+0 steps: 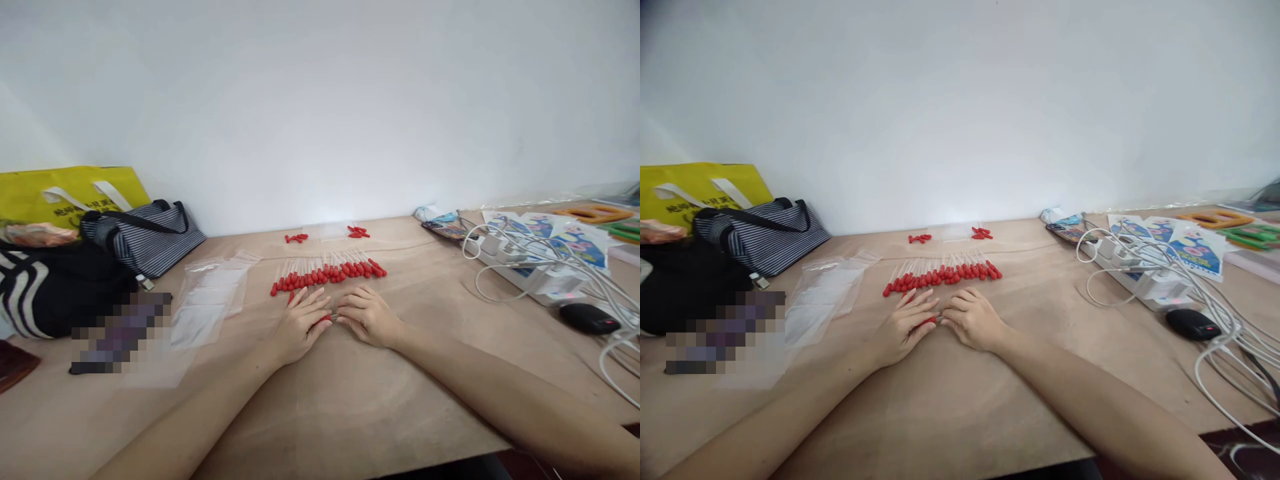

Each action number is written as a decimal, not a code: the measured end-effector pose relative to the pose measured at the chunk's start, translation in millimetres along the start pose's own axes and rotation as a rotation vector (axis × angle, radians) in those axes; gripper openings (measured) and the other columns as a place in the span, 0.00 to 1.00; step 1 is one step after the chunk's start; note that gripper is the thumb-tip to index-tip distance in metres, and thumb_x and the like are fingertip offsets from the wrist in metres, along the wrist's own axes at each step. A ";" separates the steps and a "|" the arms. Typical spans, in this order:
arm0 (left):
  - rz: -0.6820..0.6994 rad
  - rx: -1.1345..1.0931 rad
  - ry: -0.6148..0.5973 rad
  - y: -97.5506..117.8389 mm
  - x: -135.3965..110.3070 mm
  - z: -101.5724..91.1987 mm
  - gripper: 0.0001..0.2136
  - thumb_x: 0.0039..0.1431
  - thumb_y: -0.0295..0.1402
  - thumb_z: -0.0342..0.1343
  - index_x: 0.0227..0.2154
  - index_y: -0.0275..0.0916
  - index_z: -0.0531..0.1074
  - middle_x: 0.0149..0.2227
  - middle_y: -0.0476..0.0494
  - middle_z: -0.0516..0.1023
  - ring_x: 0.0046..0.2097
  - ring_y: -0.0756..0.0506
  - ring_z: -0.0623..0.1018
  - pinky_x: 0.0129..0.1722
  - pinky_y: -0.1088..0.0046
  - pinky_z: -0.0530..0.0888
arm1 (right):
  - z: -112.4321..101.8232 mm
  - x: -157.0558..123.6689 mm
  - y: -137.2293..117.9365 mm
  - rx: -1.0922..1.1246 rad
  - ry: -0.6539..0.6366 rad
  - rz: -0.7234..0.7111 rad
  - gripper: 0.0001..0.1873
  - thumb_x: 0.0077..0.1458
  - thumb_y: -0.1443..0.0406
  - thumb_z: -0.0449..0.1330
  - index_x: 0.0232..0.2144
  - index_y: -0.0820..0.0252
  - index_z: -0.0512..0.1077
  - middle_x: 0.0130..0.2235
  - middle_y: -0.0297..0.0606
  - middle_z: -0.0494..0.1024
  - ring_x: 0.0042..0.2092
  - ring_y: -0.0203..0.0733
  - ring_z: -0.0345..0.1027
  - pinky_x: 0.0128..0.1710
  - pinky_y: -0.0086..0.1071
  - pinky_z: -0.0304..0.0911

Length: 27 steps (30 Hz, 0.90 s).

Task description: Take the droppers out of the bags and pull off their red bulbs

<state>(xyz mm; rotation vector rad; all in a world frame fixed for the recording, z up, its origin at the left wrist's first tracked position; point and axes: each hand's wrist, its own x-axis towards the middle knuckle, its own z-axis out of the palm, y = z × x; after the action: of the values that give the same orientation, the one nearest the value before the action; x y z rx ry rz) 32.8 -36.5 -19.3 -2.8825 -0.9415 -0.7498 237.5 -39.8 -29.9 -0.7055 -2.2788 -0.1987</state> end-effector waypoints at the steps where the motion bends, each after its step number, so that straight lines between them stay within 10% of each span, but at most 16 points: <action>1: 0.009 0.000 0.012 -0.3 0.0 0.7 0.12 0.60 0.34 0.45 0.38 0.38 0.72 0.48 0.41 0.71 0.55 0.43 0.64 0.55 0.51 0.57 | 0.5 0.3 0.0 0.005 -0.007 0.009 0.10 0.56 0.63 0.51 0.33 0.60 0.72 0.35 0.38 0.75 0.39 0.39 0.63 0.40 0.35 0.58; 27: 0.172 0.020 0.170 -0.8 -10.7 -1.7 0.08 0.59 0.27 0.47 0.35 0.37 0.72 0.40 0.42 0.77 0.48 0.43 0.73 0.52 0.54 0.63 | -6.1 -2.8 -1.9 -0.038 -0.017 0.013 0.11 0.57 0.63 0.51 0.29 0.57 0.72 0.35 0.35 0.77 0.40 0.39 0.63 0.42 0.38 0.52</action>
<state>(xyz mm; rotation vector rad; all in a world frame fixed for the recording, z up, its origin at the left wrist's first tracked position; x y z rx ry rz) 24.0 -42.0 -22.6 -2.7818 -0.6688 -0.9442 241.8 -44.6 -27.3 -0.7439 -2.2914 -0.2317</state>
